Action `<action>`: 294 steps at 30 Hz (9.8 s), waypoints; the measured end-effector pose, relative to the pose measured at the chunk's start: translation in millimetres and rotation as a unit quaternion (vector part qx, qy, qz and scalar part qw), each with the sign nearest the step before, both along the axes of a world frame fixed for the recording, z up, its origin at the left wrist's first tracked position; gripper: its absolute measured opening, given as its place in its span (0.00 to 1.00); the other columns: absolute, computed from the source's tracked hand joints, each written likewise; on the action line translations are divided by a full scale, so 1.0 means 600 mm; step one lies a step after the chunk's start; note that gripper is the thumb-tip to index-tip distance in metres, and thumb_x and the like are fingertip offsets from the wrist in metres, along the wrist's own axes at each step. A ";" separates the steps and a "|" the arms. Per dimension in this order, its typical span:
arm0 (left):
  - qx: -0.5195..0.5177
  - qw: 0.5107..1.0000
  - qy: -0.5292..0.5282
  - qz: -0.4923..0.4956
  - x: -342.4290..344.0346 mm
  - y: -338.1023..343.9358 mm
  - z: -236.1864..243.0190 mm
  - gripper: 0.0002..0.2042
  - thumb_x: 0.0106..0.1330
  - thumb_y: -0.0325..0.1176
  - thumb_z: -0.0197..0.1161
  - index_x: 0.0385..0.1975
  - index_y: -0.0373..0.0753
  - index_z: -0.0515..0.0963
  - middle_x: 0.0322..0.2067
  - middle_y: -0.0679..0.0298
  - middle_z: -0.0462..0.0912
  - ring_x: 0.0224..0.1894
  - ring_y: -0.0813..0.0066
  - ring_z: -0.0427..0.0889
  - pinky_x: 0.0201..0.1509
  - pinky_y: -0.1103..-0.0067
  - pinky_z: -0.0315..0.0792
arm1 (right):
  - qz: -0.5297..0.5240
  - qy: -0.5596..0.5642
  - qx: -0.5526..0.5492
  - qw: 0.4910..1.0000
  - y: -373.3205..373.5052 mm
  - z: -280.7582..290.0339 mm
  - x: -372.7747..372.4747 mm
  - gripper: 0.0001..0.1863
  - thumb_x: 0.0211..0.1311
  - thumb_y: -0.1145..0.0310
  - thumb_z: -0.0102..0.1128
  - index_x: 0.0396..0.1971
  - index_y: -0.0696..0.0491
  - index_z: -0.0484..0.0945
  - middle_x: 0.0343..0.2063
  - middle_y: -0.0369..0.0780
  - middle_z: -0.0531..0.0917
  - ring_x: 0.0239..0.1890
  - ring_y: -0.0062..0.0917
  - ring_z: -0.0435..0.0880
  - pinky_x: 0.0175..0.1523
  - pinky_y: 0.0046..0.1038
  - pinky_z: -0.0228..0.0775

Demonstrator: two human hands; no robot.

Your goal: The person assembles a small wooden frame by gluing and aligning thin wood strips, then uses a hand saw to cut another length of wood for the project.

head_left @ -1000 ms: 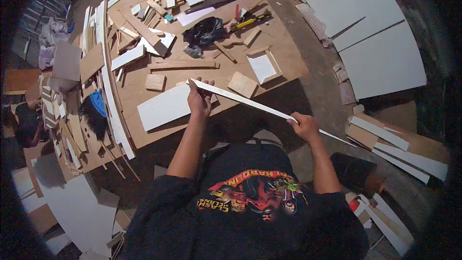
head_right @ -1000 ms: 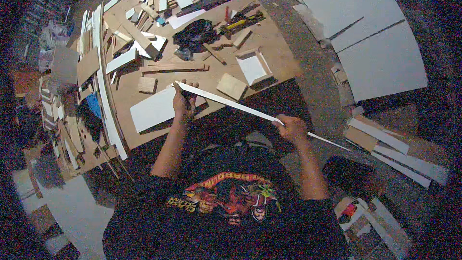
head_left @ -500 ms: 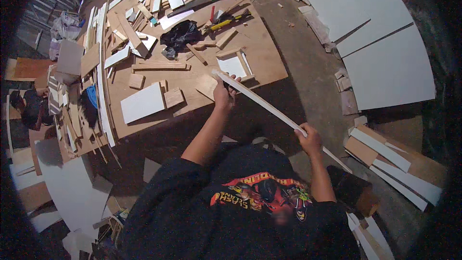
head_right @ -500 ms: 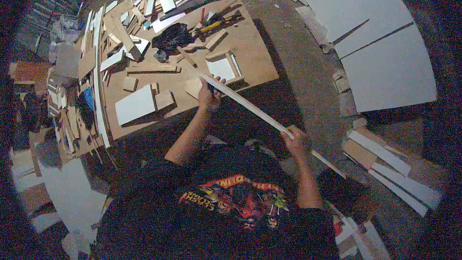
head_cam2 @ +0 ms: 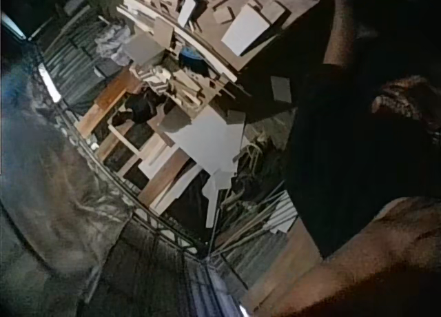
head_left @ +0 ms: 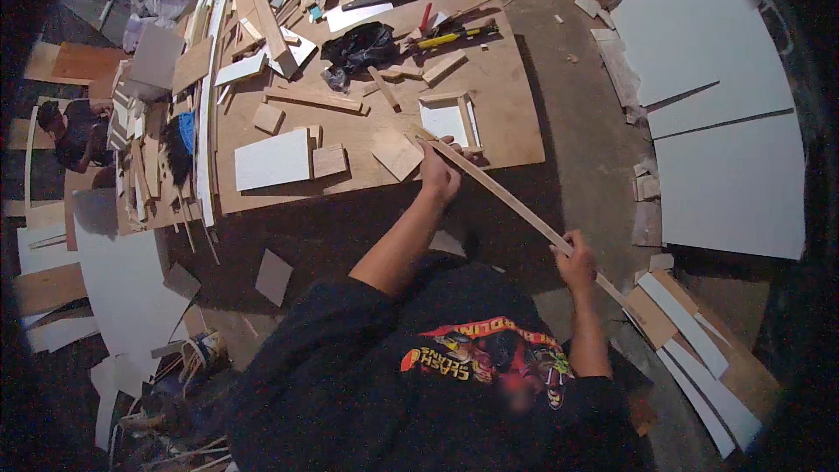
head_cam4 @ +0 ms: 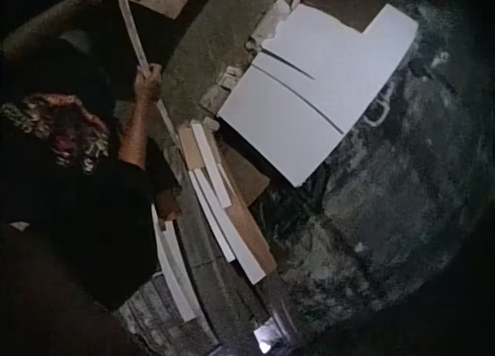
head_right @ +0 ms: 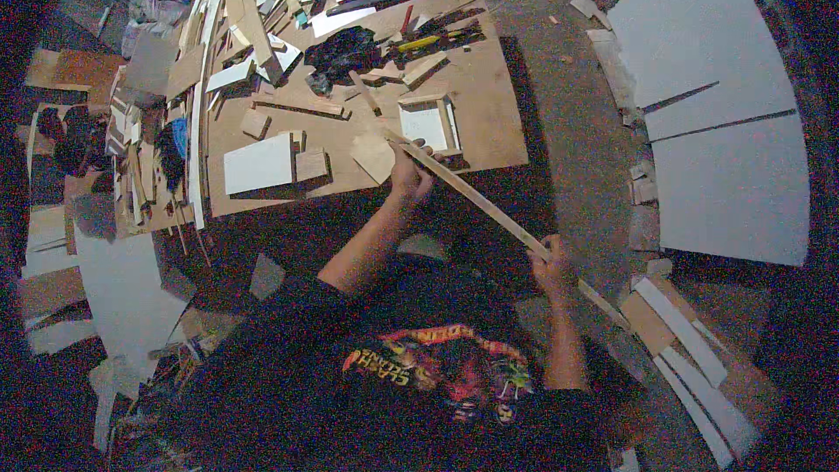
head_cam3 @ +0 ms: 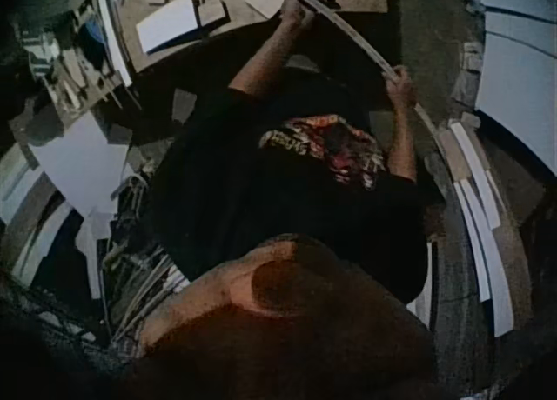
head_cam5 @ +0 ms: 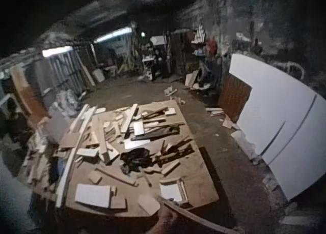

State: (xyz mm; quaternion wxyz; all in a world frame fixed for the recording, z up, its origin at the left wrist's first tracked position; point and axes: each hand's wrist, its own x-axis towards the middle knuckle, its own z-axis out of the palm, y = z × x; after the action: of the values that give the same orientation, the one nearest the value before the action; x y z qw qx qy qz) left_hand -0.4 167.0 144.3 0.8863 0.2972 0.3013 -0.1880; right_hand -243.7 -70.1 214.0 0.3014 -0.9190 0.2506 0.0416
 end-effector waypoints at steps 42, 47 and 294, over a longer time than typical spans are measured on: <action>0.185 0.942 0.070 0.270 -0.023 -0.149 0.022 0.20 0.75 0.55 0.51 0.53 0.46 0.75 0.32 0.69 0.83 0.22 0.84 0.70 0.22 0.87 0.63 | 0.520 0.033 0.105 0.847 -0.358 -0.099 0.455 0.18 0.63 0.62 0.64 0.50 0.50 0.76 0.29 0.48 0.82 0.33 0.44 0.83 0.38 0.41 0.72; 0.250 0.953 0.016 0.170 -0.033 -0.186 0.068 0.25 0.75 0.56 0.51 0.50 0.36 0.75 0.39 0.61 0.85 0.37 0.71 0.86 0.38 0.75 0.78 | 0.523 0.154 0.102 0.832 -0.351 -0.049 0.483 0.18 0.64 0.59 0.64 0.48 0.54 0.75 0.33 0.46 0.83 0.34 0.38 0.82 0.40 0.36 0.71; 0.631 0.772 -0.014 -0.074 0.066 -0.057 -0.070 0.28 0.68 0.60 0.59 0.37 0.34 0.85 0.21 0.61 0.83 0.25 0.75 0.82 0.32 0.73 0.74 | 0.511 -0.129 0.103 0.844 0.091 -0.135 0.658 0.24 0.56 0.60 0.71 0.54 0.42 0.77 0.60 0.51 0.71 0.56 0.49 0.77 0.54 0.45 0.77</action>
State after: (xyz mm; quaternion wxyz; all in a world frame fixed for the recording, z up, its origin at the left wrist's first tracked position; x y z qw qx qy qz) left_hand 39.2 132.9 102.0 0.4874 0.8134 0.3172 -0.0170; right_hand 150.9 -15.5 132.7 0.3599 -0.8777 -0.3015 0.0966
